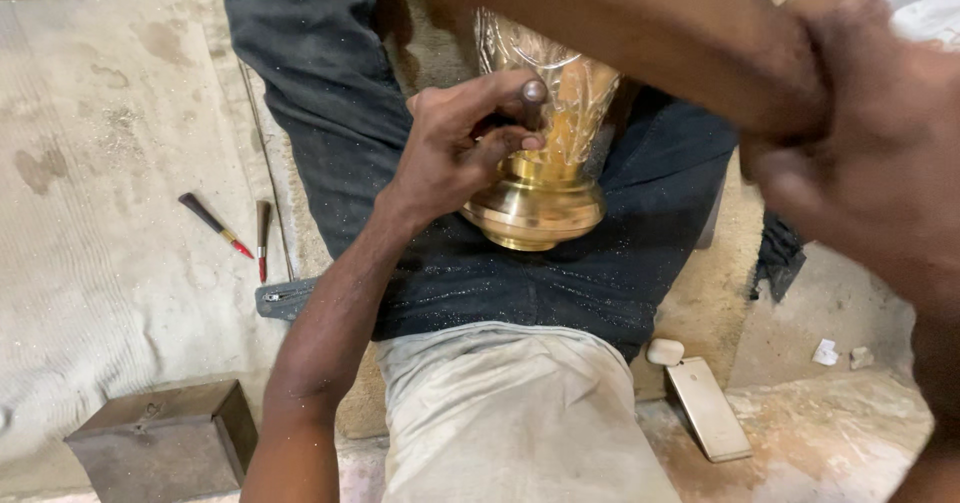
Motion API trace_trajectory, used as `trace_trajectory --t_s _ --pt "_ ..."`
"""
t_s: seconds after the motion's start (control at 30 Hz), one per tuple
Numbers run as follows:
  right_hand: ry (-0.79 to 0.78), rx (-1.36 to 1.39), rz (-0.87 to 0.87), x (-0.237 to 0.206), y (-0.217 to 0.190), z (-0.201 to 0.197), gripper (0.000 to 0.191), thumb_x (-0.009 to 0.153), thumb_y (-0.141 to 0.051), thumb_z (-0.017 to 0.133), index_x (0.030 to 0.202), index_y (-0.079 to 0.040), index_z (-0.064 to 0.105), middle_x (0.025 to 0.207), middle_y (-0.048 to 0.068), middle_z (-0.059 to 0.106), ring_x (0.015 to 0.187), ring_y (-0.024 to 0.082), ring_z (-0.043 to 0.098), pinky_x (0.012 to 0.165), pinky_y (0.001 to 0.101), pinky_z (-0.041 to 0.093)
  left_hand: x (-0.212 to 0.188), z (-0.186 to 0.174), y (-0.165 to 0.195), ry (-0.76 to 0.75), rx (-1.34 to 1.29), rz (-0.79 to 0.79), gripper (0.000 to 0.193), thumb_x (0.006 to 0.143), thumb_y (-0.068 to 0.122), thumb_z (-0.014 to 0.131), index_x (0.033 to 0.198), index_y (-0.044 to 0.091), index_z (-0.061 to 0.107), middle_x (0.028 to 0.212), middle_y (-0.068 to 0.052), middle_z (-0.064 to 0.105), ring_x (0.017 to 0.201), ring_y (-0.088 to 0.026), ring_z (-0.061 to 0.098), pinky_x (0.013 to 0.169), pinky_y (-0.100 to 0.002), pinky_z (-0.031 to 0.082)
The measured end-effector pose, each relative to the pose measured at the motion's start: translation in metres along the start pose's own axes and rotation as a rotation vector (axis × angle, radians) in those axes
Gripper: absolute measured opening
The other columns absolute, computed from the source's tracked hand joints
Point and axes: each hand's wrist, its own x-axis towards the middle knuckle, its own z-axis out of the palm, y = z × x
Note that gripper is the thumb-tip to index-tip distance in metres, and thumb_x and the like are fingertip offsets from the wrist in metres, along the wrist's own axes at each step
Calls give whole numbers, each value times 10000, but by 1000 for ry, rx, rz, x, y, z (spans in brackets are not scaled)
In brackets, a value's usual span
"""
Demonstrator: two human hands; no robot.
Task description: The person sits on the floor with a brass vase on their lap and engraves a floral pattern into its surface, holding a chisel against the metal and striking it with a wooden mallet. They reposition the chisel and rotate the vase as they work along the design.
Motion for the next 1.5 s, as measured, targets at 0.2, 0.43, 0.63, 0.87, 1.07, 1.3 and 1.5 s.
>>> trace_trajectory --t_s 0.2,0.43,0.63,0.87,1.07,1.3,1.5 --pt "84 -70 -80 3 -9 -11 438 837 -81 749 1256 -4 650 884 192 711 745 304 728 682 406 600 2 3 -1 -24 18 -70 253 953 53 830 1158 57 682 1000 -60 770 845 -142 754 717 -274 645" --pt "84 124 -28 -1 1 -1 451 850 29 769 1267 38 598 861 195 717 686 251 721 600 373 598 1 -6 -10 192 -435 -50 341 1000 59 795 1295 89 626 1063 -64 755 967 -161 780 855 -284 704" --pt "61 352 106 9 4 2 468 912 -52 783 1300 62 548 783 198 699 632 230 710 505 347 551 9 -10 -26 44 -237 -71 426 997 11 786 1384 76 620 980 -98 803 848 -181 796 766 -302 694" --pt "175 139 -187 36 22 10 415 849 -17 854 1210 53 662 946 244 717 794 303 729 671 414 595 3 -6 -28 45 -304 0 519 1045 -95 690 1469 173 559 1031 -118 771 994 -200 789 924 -322 701" --pt "20 22 -32 45 38 18 310 833 33 789 1133 37 708 861 242 724 651 299 721 575 398 590 10 -4 -29 56 -270 82 577 1008 -109 718 1485 152 527 1081 -91 758 942 -177 793 880 -298 717" --pt "16 -60 -48 44 37 22 390 804 24 817 1176 25 700 808 224 718 617 289 714 533 376 588 9 -6 -27 49 -322 35 521 1016 -120 691 1458 110 538 1116 -130 737 1003 -198 784 911 -316 714" --pt "27 -123 -90 39 16 3 480 744 0 824 1208 -29 702 800 173 713 632 272 710 575 383 586 7 -5 -33 21 -286 19 407 1017 -93 703 1378 69 608 1027 -94 760 950 -185 790 870 -316 721"
